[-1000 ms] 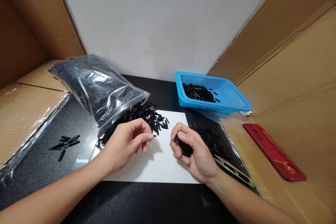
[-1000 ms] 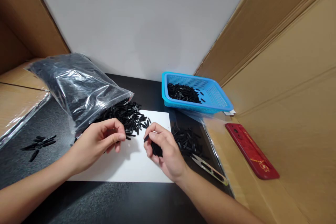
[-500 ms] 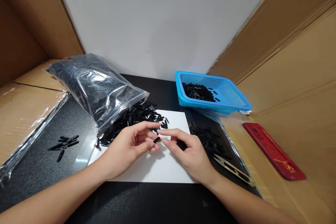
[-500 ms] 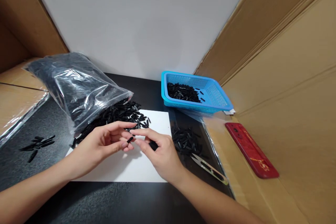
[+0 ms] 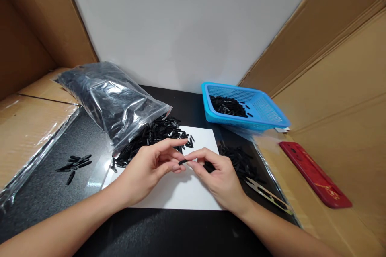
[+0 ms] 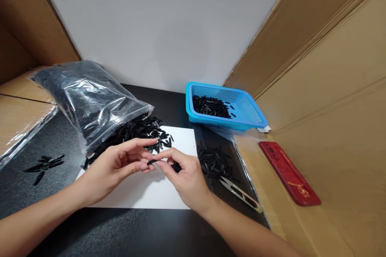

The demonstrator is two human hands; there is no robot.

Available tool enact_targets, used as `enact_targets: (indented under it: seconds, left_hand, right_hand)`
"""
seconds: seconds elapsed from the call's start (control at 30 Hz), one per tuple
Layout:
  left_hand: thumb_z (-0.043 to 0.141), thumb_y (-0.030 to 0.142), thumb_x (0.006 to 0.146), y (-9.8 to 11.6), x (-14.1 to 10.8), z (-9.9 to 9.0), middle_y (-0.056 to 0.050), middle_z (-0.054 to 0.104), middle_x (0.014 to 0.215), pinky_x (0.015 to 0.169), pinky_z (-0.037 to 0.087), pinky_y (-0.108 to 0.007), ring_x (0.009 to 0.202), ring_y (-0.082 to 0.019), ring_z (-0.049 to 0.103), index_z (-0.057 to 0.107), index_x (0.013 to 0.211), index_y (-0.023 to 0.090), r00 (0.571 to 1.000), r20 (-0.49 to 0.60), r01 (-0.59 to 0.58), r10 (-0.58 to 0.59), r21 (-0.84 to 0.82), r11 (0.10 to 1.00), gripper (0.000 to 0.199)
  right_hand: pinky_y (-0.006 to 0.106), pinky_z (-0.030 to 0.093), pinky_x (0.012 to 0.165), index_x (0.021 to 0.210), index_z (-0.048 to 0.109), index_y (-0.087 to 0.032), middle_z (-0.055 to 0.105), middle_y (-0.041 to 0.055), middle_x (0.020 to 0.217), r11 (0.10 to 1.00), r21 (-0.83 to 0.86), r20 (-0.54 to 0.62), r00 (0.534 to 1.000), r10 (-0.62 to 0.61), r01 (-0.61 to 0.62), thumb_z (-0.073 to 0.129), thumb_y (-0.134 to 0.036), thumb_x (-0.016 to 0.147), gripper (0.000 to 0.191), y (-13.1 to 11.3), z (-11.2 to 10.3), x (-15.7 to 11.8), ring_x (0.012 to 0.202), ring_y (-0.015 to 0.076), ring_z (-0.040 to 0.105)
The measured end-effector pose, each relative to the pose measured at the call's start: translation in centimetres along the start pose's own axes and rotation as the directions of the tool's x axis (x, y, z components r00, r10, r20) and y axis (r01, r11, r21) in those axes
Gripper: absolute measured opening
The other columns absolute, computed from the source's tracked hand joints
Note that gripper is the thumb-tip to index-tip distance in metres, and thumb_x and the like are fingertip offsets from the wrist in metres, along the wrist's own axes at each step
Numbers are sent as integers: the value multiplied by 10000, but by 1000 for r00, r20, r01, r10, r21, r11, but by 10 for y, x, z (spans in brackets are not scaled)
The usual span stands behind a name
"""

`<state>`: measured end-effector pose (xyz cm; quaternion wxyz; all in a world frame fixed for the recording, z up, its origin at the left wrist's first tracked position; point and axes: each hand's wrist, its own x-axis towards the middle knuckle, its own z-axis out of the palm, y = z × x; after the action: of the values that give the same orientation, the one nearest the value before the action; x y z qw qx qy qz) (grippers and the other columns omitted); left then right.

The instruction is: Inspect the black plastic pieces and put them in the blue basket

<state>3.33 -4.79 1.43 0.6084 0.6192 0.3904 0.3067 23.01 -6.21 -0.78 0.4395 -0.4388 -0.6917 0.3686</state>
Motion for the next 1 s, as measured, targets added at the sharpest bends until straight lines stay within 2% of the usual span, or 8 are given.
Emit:
enact_targets:
  seconds: [0.1,0.17,0.33,0.47,0.57,0.7,0.87,1.0]
  left_hand:
    - [546,153,909,-2,2,-3,-25,719,1037,835,520,-311,878,-151,676,533,1314,248,999,18,-32,31,74,997,417]
    - [519,104,903,-6,5,-7,-23,699,1003,815,498,-317,894,-164,642,584,1238,240,996,-1,-86,89,270,959,367]
    - [580,87,863,-16,11,-14,-27,583,892,734,409,-342,871,-217,501,671,940,209,978,29,-141,205,818,557,171]
    - [583,128,885,-22,13,-11,-48,541,885,714,375,-359,829,-224,445,641,912,173,973,78,-161,219,906,393,78]
    - [536,101,899,-26,13,-9,-45,524,870,699,349,-355,811,-217,420,614,848,172,960,90,-184,264,915,359,117]
    - [502,98,919,-23,11,-7,-32,532,902,714,355,-339,839,-203,431,588,847,189,945,68,-209,320,877,433,144]
    - [506,178,935,-10,9,-9,-32,598,922,757,405,-323,873,-188,502,560,843,187,945,-36,-199,326,728,656,107]
    - [558,285,912,-2,8,-7,-21,660,793,669,428,-283,727,-152,568,558,798,179,987,-136,-28,82,359,933,156]
  right_hand:
    - [233,452,588,895,716,-198,716,8,746,999,-45,-9,1000,4,-4,604,-197,870,115,2,-1,-2,609,134,588]
    - [231,435,575,891,707,-193,663,-9,684,999,-48,-15,1000,14,-15,602,-221,875,110,3,-1,-3,589,129,564]
    - [239,422,581,864,689,-195,608,-16,660,996,-22,-23,996,85,-86,586,-280,883,134,2,-1,-4,608,137,557]
    - [250,426,589,827,678,-194,621,-3,681,992,11,-17,992,125,-125,591,-310,878,153,-1,0,-4,629,147,554]
    - [252,441,608,804,667,-194,623,2,695,990,61,-22,991,131,-130,600,-310,875,153,-4,0,-3,649,150,559]
    - [240,428,581,799,660,-194,595,-6,687,983,118,-24,990,142,-139,613,-298,873,136,-4,0,-3,629,134,533]
    - [185,280,416,845,613,-199,453,-73,554,912,316,61,965,254,-260,623,-338,889,145,3,2,-3,447,70,348]
    - [148,172,361,793,525,-206,463,-86,487,678,601,218,903,371,-424,611,-357,875,192,4,1,0,389,51,271]
